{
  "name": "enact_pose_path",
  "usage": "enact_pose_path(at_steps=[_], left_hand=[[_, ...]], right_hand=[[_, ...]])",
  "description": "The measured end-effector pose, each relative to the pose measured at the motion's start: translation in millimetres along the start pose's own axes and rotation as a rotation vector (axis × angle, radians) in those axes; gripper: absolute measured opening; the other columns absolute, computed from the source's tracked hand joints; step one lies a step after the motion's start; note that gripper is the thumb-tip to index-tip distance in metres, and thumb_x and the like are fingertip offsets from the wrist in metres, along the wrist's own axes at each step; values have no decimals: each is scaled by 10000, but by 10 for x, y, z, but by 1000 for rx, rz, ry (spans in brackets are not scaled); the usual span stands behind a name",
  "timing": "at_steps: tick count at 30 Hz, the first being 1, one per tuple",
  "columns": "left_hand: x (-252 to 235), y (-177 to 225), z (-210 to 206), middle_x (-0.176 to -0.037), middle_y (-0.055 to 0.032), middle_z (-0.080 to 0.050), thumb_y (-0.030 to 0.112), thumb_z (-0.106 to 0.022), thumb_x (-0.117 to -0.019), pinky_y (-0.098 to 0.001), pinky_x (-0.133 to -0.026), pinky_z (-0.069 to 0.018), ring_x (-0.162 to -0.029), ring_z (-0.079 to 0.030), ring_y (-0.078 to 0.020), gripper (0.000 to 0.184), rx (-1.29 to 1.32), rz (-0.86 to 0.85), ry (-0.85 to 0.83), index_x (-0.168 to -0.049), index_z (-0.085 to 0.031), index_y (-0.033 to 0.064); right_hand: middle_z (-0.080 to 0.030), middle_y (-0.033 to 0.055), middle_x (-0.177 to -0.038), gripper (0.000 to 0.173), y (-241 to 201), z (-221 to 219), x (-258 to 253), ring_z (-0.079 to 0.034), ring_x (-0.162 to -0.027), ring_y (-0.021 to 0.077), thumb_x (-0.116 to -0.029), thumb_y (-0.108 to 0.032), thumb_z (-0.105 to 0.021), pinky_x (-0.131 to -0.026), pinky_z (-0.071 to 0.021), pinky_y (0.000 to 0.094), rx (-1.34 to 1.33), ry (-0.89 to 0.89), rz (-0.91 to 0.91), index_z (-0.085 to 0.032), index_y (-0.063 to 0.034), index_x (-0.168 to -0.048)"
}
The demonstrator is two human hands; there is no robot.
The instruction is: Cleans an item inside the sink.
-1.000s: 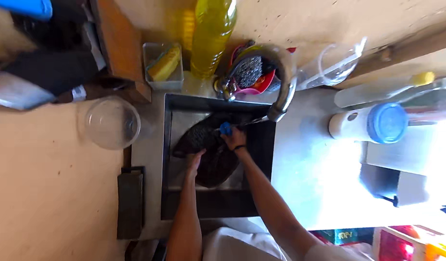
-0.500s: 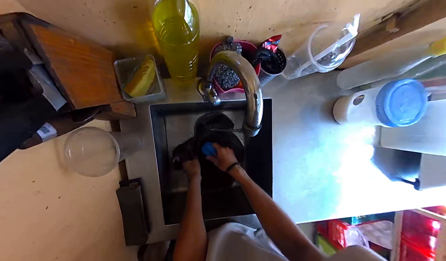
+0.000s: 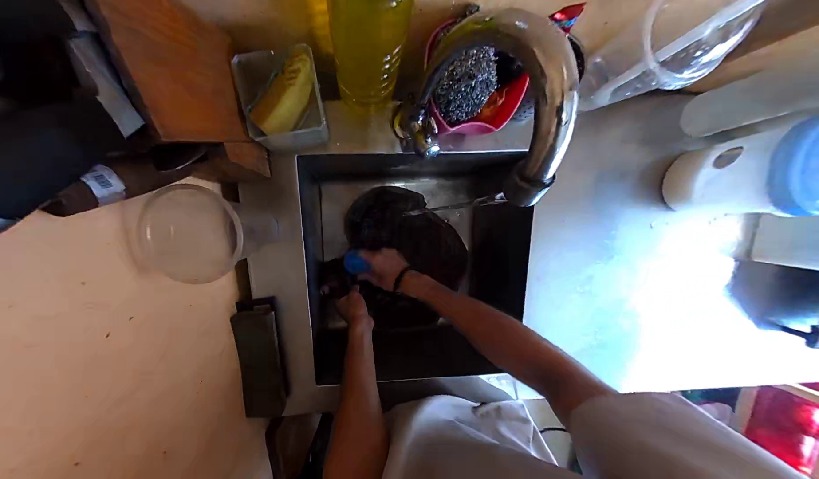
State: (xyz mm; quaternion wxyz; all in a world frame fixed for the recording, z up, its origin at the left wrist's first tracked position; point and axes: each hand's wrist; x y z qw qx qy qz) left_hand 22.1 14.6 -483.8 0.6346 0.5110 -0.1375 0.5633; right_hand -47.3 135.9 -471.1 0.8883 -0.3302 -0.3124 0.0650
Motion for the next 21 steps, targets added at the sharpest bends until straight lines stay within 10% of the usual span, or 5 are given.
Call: enact_pose_path(at_steps=[4, 9, 13, 16, 21], left_hand=[[18, 105, 108, -1220, -218, -639, 76, -716, -936, -494, -929, -530, -1120, -623, -305, 399, -13, 17, -21, -1297, -580, -27], [79, 31, 249, -1420, -209, -557, 262, -838, -862, -538, -1067, -462, -1318, -531, -313, 741, -23, 63, -208, -1460, -470, 24], [258, 97, 510, -1456, -252, -515, 142, -872, -800, -526, -1123, -408, -1370, -481, -355, 790, -694, 49, -479, -1449, -468, -55], [319, 54, 429, -1454, -249, -522, 206, -878, -808, -506, -1130, -416, -1374, -486, -348, 785, -735, -39, -500, -1439, -483, -43], [333, -84, 442, -1402, -193, -588, 150, -801, -891, -477, -1103, -453, -1328, -541, -289, 524, -521, -60, -530, -1348, -593, 0]], right_hand=[[-680, 245, -1254, 554, 574, 624, -414, -640, -1191, 448, -973, -380, -692, -1036, -477, 658, 47, 8, -216, -568, -92, -1429], [-643, 297, -1279, 692, 291, 1046, 26, -648, -1096, 537, -975, -138, -636, -863, -517, 705, 99, 246, -636, -331, -153, -1596], [-276, 313, -1617, 657, 323, 808, 179, -414, -1385, 557, -956, 35, -582, -936, -493, 690, 162, 201, -754, -457, -201, -1556], [-204, 291, -1654, 669, 377, 649, 40, -313, -1479, 501, -928, -99, -691, -1042, -451, 664, 44, 171, -765, -429, -11, -1537], [-297, 283, -1620, 687, 411, 618, 38, -443, -1398, 487, -926, -365, -722, -990, -493, 649, -45, 325, -743, -509, -19, -1480]])
Point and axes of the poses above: each hand's wrist, its own x-axis away from the middle knuckle, its own z-axis out of the back of the hand, y = z × x
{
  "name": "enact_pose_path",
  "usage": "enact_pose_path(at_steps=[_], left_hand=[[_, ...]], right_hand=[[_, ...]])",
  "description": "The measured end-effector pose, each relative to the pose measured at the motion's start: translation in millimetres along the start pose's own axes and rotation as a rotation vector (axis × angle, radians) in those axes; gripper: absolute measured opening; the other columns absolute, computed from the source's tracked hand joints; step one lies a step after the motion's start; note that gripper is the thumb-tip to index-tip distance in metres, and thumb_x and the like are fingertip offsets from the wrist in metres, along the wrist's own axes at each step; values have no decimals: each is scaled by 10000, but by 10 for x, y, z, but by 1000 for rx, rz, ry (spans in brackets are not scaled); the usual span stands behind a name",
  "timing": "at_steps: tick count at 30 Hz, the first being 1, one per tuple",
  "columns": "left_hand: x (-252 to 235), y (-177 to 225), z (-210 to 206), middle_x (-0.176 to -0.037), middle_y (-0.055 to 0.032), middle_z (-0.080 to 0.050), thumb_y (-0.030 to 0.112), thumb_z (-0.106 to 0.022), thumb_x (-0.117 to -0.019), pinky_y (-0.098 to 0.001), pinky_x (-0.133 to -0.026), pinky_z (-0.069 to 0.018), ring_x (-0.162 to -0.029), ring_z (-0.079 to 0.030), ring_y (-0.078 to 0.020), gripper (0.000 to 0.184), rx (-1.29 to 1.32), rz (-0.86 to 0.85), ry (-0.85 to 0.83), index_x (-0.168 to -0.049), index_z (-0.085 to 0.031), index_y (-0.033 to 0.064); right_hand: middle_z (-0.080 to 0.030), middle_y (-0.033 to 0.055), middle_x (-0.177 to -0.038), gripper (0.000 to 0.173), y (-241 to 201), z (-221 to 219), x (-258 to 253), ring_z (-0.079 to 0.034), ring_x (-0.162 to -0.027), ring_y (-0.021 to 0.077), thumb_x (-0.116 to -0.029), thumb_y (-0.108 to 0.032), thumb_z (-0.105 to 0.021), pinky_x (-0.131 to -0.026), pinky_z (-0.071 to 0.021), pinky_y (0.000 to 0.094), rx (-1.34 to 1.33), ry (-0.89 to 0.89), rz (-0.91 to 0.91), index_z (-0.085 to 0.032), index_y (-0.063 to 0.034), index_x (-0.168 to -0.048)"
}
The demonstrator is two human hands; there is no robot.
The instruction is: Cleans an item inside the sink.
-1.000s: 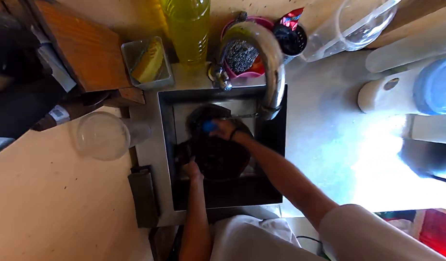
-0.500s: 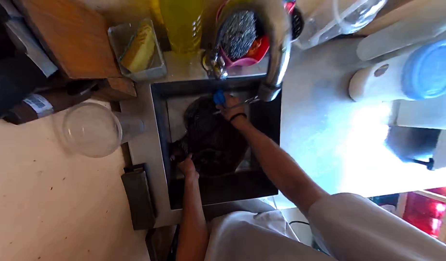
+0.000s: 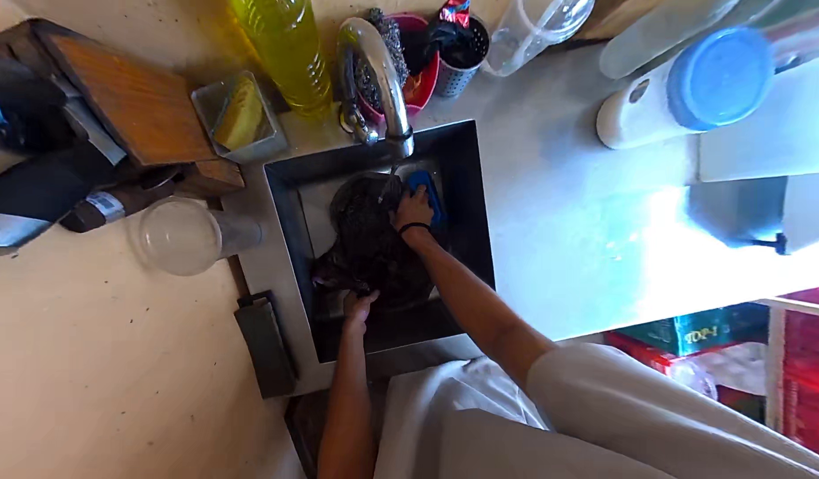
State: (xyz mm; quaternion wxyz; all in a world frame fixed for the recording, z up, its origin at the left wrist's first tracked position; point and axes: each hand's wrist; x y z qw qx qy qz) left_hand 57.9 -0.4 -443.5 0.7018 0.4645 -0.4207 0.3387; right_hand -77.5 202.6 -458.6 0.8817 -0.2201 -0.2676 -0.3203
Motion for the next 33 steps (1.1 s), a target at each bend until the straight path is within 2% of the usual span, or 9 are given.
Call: enact_pose_path(at_steps=[8, 11, 14, 16, 19, 23, 25, 28, 33], left_hand=[[989, 97, 386, -1248, -215, -672, 142, -658, -989, -473, -1070, -480, -1207, -629, -286, 343, -161, -240, 108, -1278, -636, -42], [1347, 6, 471, -1045, -230, -704, 137, -660, -989, -454, -899, -566, -976, -696, -277, 324, -148, -465, 367, -1205, -627, -103], [1667, 22, 569, -1274, -299, -570, 50, -725, -923, -340, -827, -599, -965, -689, -199, 609, 56, -566, 526, -1394, -388, -138], [1822, 60, 704, -1553, -214, -385, -22, -674, -913, -277, -861, -593, -1092, -662, -125, 781, 240, -632, 434, -1566, -246, -21], [1776, 164, 861, -1168, 12, -722, 16, -520, -999, -285, -803, -622, -942, -716, -80, 270, 601, -618, 224, -1238, -644, 40], [1079, 490, 661, -1163, -45, -665, 208, -306, -1116, -348, -910, -580, -1030, -672, -133, 367, 788, -512, 56, -1406, -470, 55], [536, 534, 413, -1218, -88, -614, 218, -374, -1107, -354, -917, -544, -1040, -631, -160, 403, 686, -475, 175, -1473, -436, 62], [-175, 452, 202, -1548, -178, -425, 248, -505, -1081, -509, -1091, -454, -1365, -484, -309, 511, 700, -328, 203, -1544, -371, 76], [-554, 593, -161, -1424, -291, -513, 289, -911, -776, -537, -1053, -480, -1302, -526, -409, 950, 498, -107, 680, -1502, -373, -2]], right_hand=[[-543, 320, -1391, 424, 171, 919, 362, -597, -1189, 521, -951, -202, -677, -958, -491, 683, -37, -58, 73, -619, 45, -1292], [-638, 318, -1195, 297, 412, 1321, 504, -599, -1159, 511, -936, -174, -706, -952, -452, 710, -133, -42, 146, -666, 59, -1115], [-678, 280, -1042, 242, 571, 1672, 724, -636, -1047, 483, -909, -161, -733, -876, -461, 714, -228, 9, 198, -677, 34, -1040], [-680, 273, -1042, 252, 612, 1884, 825, -639, -1028, 486, -891, -154, -739, -849, -461, 722, -281, 65, 201, -668, 11, -1069], [-675, 275, -1082, 317, 549, 2123, 725, -640, -1036, 479, -882, -128, -732, -847, -464, 720, -410, 152, 202, -641, 5, -1155], [-662, 209, -1081, 355, 376, 2032, 192, -680, -897, 291, -949, -83, -657, -776, -573, 475, -716, 169, 291, -552, 35, -1266], [-645, 200, -1105, 361, 336, 1912, 84, -689, -866, 268, -999, -89, -597, -752, -590, 437, -749, 152, 378, -519, 35, -1329], [-676, 210, -1055, 368, 341, 1641, 247, -691, -794, 297, -995, -129, -589, -736, -588, 497, -661, 211, 402, -549, -7, -1340], [-699, 270, -1063, 474, 420, 902, 680, -700, -919, 473, -1021, -188, -612, -756, -556, 655, -392, 167, 399, -467, -126, -1468]])
Point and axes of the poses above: each hand's wrist, its own x-axis away from the middle knuckle, its own z-axis out of the back of the hand, y = z × x
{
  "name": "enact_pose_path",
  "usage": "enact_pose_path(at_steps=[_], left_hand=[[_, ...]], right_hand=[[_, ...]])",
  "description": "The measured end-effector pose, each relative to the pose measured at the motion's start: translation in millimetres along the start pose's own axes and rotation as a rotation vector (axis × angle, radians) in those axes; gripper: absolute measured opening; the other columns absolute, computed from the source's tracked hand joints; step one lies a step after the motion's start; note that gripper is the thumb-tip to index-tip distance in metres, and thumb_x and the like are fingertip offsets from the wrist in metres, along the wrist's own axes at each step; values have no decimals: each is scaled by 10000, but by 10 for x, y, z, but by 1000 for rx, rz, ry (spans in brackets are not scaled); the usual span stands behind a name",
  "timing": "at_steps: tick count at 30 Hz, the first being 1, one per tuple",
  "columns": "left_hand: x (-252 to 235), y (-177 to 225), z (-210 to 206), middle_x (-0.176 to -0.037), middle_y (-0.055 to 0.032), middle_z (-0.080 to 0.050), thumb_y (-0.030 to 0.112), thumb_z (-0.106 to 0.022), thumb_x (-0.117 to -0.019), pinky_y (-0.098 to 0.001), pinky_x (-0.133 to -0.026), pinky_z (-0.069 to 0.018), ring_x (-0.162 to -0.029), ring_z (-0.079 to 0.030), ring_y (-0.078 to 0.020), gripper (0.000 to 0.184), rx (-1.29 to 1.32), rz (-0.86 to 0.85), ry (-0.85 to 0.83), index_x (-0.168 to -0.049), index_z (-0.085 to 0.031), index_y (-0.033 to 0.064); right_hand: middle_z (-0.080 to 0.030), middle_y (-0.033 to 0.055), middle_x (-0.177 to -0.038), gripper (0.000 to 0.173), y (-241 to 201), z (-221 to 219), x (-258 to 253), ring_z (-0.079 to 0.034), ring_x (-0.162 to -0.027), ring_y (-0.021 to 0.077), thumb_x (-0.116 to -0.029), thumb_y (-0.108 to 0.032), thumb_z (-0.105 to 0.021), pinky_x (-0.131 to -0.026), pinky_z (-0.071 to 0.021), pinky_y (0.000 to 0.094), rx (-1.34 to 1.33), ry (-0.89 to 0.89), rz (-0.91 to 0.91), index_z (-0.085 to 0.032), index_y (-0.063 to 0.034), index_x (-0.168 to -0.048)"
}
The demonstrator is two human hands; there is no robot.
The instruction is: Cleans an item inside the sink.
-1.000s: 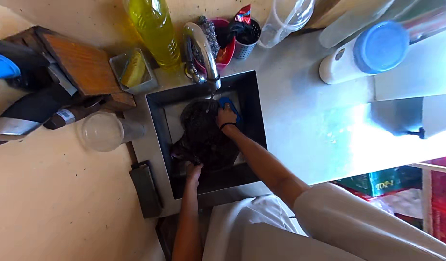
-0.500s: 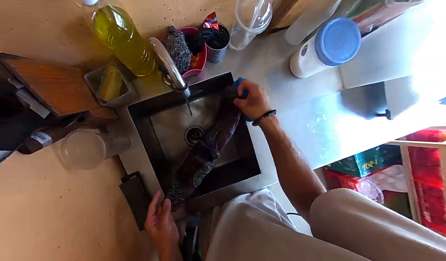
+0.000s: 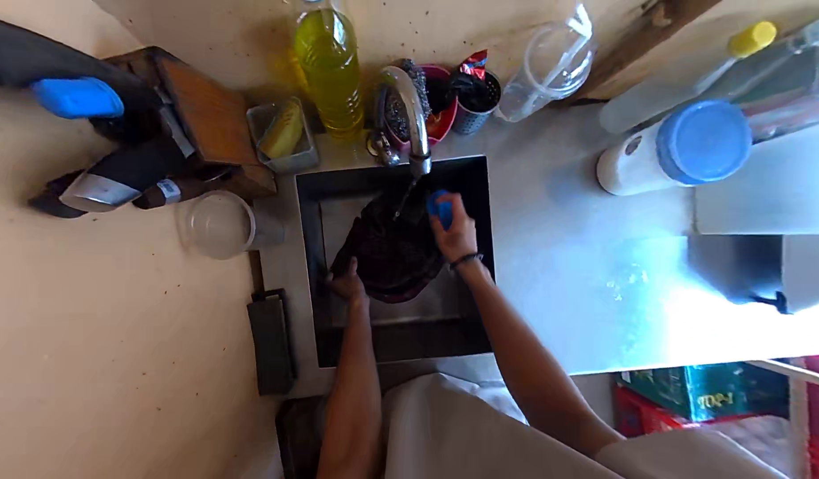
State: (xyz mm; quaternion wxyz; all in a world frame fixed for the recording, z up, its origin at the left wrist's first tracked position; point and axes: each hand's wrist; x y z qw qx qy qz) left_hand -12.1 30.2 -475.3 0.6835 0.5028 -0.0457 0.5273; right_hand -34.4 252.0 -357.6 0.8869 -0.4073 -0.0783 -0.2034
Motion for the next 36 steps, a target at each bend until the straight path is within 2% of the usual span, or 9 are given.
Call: enact_pose_path(at_steps=[3, 6, 9, 12, 16, 21, 26, 32, 36], left_hand=[[192, -20, -154, -1513, -311, -401, 346, -940, -735, -551, -1091, -444, -1380, -436, -434, 1136, -73, 192, 88, -1557, -243, -14], [91, -147, -281, -1500, -323, -430, 424, -797, -888, -587, -1111, -399, -1393, -432, -446, 893, -236, 180, -16, -1504, -361, -53], [92, -248, -125, -1308, -250, -624, 271, -688, -993, -520, -1025, -487, -1240, -591, -364, 444, -235, 75, -27, -1311, -597, -26], [415, -332, 309, -1338, -260, -574, 132, -570, -1031, -548, -947, -512, -1181, -583, -369, 436, 94, 346, -114, -1430, -477, -18], [278, -337, 647, -1367, -253, -537, 31, -549, -978, -591, -901, -508, -1171, -561, -372, 486, 199, 646, -189, -1447, -425, 2], [167, -315, 666, -1401, -241, -516, 79, -569, -997, -594, -939, -489, -1224, -536, -366, 479, 368, 674, -48, -1448, -425, 6], [117, -449, 505, -1516, -215, -465, 463, -492, -1070, -625, -1077, -432, -1378, -471, -366, 612, 451, 540, 92, -1524, -397, 64], [188, -433, 425, -1328, -222, -586, 511, -479, -1056, -575, -905, -525, -1151, -598, -352, 579, 518, 495, 20, -1449, -480, 85], [18, -432, 406, -1379, -205, -576, 320, -565, -1058, -560, -976, -513, -1221, -587, -341, 488, 437, 532, -212, -1470, -463, 80]], right_hand=[[-715, 218, -935, 567, 317, -579, 21, -711, -798, 441, -996, -322, -673, -682, -569, 652, 162, -325, 46, -416, -185, -1482], [-697, 254, -1181, 480, 430, -784, -536, -669, -1099, 468, -1035, -367, -613, -938, -506, 674, 317, -558, -40, -555, -104, -1432], [-675, 284, -1240, 454, 308, -571, -804, -645, -1147, 508, -1077, -368, -499, -940, -489, 708, 400, -344, -137, -573, -97, -1433], [-702, 273, -1147, 494, 194, -400, -668, -668, -1073, 506, -1049, -442, -548, -896, -502, 698, 347, -184, -211, -553, -128, -1430], [-722, 224, -1160, 515, 420, -657, -929, -677, -1107, 453, -976, -489, -664, -967, -497, 670, 477, -530, 143, -644, -143, -1357], [-691, 269, -1209, 546, 271, -666, -803, -662, -1113, 494, -1027, -541, -522, -908, -509, 689, 442, -75, -338, -615, -142, -1388], [-740, 206, -1018, 546, 129, -1099, -286, -721, -916, 449, -954, -564, -659, -733, -556, 673, 538, -316, 256, -669, -110, -1257], [-703, 251, -1186, 609, 64, -956, -722, -655, -1127, 486, -950, -594, -636, -913, -499, 696, 524, -155, -279, -633, -135, -1350], [-716, 235, -1011, 543, -124, -1346, 236, -703, -906, 464, -950, -536, -681, -735, -563, 684, 380, -398, 94, -628, -117, -1291]])
Point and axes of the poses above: each hand's wrist, its own x-axis away from the middle knuckle, its own z-axis out of the back of the hand, y = z × x
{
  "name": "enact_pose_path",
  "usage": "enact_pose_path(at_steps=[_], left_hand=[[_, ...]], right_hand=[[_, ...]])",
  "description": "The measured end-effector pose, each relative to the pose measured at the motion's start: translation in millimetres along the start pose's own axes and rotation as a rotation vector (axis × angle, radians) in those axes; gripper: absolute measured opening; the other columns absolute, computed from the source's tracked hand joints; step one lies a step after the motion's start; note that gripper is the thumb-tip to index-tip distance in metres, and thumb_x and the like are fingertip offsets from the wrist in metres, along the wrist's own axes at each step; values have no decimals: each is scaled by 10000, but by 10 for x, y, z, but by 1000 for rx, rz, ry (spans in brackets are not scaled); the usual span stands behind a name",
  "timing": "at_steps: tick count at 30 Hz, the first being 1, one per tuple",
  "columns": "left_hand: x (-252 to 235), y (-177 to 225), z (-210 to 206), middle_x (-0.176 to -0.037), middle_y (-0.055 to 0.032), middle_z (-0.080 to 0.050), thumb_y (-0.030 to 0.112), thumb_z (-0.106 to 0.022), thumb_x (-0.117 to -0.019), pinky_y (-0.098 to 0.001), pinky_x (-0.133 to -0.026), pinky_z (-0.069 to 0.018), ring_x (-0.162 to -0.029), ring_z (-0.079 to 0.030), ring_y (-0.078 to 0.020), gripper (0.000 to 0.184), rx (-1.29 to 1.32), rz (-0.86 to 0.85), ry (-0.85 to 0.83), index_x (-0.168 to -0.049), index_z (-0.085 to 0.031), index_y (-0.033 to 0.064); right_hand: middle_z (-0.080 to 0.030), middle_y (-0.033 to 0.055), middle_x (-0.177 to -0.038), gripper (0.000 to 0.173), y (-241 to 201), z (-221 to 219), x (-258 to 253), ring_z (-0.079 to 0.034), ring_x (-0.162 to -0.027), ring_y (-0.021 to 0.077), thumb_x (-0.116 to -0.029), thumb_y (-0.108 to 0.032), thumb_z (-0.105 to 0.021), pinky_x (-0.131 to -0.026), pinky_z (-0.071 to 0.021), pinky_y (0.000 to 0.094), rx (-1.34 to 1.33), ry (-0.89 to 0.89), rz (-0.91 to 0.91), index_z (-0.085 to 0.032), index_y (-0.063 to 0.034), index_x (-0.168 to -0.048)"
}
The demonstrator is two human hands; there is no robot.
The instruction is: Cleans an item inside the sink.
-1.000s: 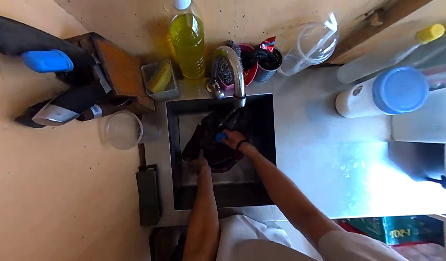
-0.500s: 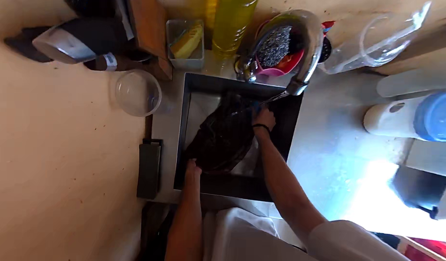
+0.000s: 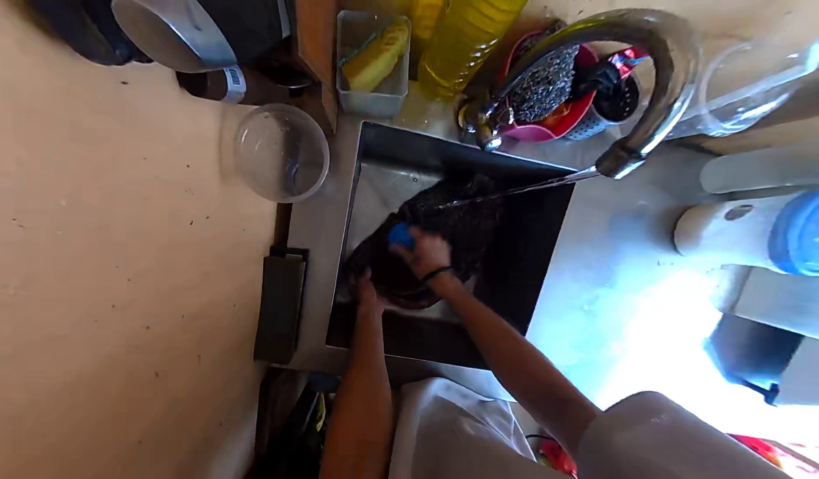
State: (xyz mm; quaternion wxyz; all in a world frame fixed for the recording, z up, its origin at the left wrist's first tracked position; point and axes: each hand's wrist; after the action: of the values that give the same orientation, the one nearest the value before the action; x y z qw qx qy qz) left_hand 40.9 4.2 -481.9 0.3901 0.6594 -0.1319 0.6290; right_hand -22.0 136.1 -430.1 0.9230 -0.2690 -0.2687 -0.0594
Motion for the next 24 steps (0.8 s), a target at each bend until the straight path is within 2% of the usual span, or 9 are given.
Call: enact_pose_path(at_steps=[3, 6, 9, 11, 13, 16, 19, 21, 24], left_hand=[[-4, -74, -3, -1065, -130, -624, 236, -493, -1074, -436, -761, -547, -908, -620, -238, 254, 151, 28, 30, -1264, -542, 75], [-16, -64, 36, -1322, -172, -579, 234, -563, -1059, -508, -876, -536, -1105, -601, -289, 413, 170, -46, 84, -1441, -474, 103], [9, -42, -59, -1473, -187, -489, 241, -584, -1050, -556, -941, -489, -1240, -535, -328, 520, 133, -87, 132, -1530, -410, 141], [61, -123, -11, -1473, -191, -503, 299, -594, -1047, -578, -980, -481, -1273, -535, -344, 540, 116, -67, 114, -1531, -416, 139], [32, -85, -15, -1351, -176, -583, 325, -553, -1061, -551, -921, -523, -1170, -594, -318, 456, 169, -37, 66, -1460, -472, 119], [43, -71, 10, -1260, -163, -602, 290, -476, -1086, -536, -866, -533, -1079, -607, -292, 369, 254, -16, 98, -1405, -494, 105], [70, -68, 61, -1332, -191, -594, 227, -555, -1063, -551, -915, -537, -1154, -608, -310, 411, 295, -198, 167, -1445, -499, 86], [160, -72, 52, -1242, -182, -613, 232, -532, -1071, -492, -860, -554, -1052, -624, -268, 384, 245, -273, 185, -1408, -498, 52], [499, -85, 164, -1310, -257, -581, 166, -563, -1060, -486, -934, -523, -1124, -597, -324, 421, -181, -326, 295, -1414, -485, -48]], right_hand=[[-726, 201, -1002, 486, -220, -443, -35, -707, -931, 427, -914, -502, -743, -783, -554, 669, -26, -271, 257, -679, -122, -1209], [-746, 197, -1074, 513, 116, -111, -516, -710, -1023, 433, -942, -560, -671, -880, -536, 683, 180, -248, 162, -688, -168, -1273], [-695, 259, -1218, 618, 487, 509, -752, -641, -1150, 504, -937, -589, -665, -953, -471, 723, 153, 25, -240, -647, -150, -1370], [-696, 254, -1215, 583, 120, 387, -492, -656, -1128, 492, -963, -530, -655, -921, -498, 706, 125, 58, -322, -623, -127, -1382], [-706, 232, -1105, 517, -299, -128, -67, -693, -997, 447, -966, -471, -681, -832, -560, 667, 9, 17, -96, -616, -104, -1326], [-735, 164, -978, 446, -253, -605, -11, -722, -880, 382, -925, -487, -733, -732, -581, 632, 26, -112, 255, -688, -146, -1209], [-754, 188, -1072, 508, 256, 33, -544, -720, -1013, 423, -961, -561, -636, -870, -545, 678, 189, -76, 98, -697, -163, -1270], [-739, 218, -1108, 565, 491, 373, -677, -700, -1050, 457, -975, -583, -602, -895, -518, 693, 200, 48, -62, -678, -129, -1303], [-742, 201, -1002, 533, 536, 211, -356, -723, -919, 430, -967, -548, -647, -753, -566, 652, 69, 267, -143, -664, -116, -1279]])
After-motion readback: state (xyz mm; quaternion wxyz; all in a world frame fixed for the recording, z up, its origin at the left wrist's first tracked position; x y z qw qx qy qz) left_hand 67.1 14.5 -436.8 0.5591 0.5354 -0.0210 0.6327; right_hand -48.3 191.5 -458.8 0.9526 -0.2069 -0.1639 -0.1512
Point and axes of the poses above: each hand's wrist, its own x-axis away from the middle knuckle, its own z-axis out of the back of the hand, y = z × x
